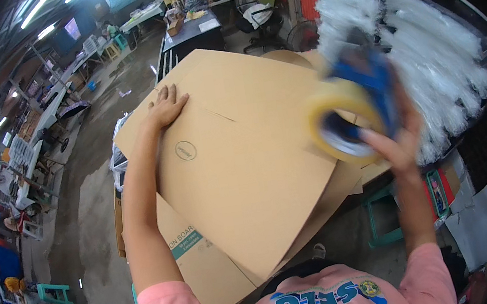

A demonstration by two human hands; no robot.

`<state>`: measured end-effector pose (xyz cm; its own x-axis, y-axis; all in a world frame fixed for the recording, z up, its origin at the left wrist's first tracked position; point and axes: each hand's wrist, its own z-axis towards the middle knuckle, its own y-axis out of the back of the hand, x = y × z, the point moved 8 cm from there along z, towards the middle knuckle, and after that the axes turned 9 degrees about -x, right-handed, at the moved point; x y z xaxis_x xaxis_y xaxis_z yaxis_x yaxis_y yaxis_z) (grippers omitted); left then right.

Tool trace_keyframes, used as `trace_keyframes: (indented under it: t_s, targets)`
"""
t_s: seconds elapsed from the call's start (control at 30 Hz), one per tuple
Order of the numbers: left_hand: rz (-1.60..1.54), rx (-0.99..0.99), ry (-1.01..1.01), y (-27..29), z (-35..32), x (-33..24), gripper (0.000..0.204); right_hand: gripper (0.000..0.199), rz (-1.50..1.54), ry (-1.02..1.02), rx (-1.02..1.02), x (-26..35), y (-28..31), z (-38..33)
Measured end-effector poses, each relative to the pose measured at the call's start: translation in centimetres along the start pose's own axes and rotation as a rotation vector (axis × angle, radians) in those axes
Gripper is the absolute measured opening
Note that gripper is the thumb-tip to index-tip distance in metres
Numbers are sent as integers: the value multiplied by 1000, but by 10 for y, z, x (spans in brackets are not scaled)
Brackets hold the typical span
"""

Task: The person marks identification lines on several cardboard sheets with a pen, then folds and assembles a large cardboard box, sealing it with a tape dispenser.

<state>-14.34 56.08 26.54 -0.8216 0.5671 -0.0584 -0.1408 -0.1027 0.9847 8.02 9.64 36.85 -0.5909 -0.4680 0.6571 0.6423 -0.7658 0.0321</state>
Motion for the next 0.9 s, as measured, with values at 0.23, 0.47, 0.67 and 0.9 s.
trace_keyframes:
  t_s: [0.23, 0.47, 0.67, 0.9]
  targets:
    - [-13, -75, -103, 13, 1, -12, 82, 74, -16, 46, 285, 15, -183, 70]
    - [-11, -167, -183, 17, 1, -2, 77, 76, -157, 89, 367, -16, -216, 51]
    - [-1243, 90, 7, 56, -23, -55, 80, 75, -181, 88, 325, -14, -203, 50]
    - [-1145, 342, 89, 128, -54, -72, 100, 75, -184, 10, 382, -3, -210, 42]
